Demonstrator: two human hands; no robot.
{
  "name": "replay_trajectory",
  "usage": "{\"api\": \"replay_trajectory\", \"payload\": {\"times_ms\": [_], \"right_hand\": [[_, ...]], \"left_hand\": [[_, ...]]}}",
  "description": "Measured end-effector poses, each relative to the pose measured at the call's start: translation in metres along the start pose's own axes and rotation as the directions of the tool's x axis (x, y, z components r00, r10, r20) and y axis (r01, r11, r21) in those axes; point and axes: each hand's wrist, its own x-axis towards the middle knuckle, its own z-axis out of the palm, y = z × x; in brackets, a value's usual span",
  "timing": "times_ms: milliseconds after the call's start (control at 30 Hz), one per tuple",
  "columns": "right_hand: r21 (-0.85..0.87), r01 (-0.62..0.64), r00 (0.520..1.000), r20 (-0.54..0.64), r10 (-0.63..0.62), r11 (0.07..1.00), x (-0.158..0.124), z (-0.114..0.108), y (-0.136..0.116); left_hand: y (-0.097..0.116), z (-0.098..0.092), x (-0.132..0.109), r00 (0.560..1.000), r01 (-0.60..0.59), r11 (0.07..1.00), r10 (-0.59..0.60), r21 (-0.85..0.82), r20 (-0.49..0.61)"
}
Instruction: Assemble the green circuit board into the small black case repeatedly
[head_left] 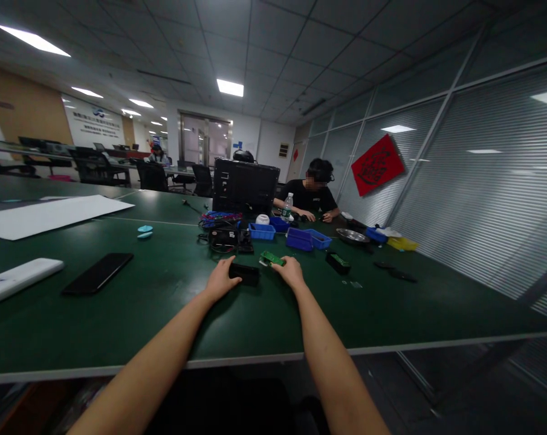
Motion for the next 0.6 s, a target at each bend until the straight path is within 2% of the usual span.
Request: {"api": "replay_trajectory", "payload": {"times_ms": [133, 200, 267, 400, 600], "right_hand": [[0.33, 0.145, 0.986, -0.123, -0.11, 0.933, -0.003, 0.01, -0.016], [0.41, 0.25, 0.966, -0.165, -0.198, 0.877, -0.008, 0.016, -0.028], [0.401, 0.345, 0.937, -0.199, -0.286, 0.849, -0.015, 0.021, -0.039], [0.256, 0.463, 0.886, -0.159, -0.435, 0.849, -0.024, 0.028, -0.05], [0.169, 0.484, 0.875, -0.094, -0.475, 0.859, -0.025, 0.027, -0.047]], "left_hand": [[-0.001, 0.003, 0.001, 0.999, 0.04, 0.994, -0.037, -0.102, 0.04], [0.0, 0.003, 0.001, 0.997, 0.067, 0.989, -0.06, -0.134, 0.053], [0.001, 0.002, 0.001, 0.996, 0.067, 0.983, -0.057, -0.171, 0.063], [0.003, 0.0, 0.001, 0.997, 0.055, 0.978, -0.043, -0.201, 0.061], [0.002, 0.001, 0.001, 0.994, 0.093, 0.981, -0.081, -0.171, 0.077]]}}
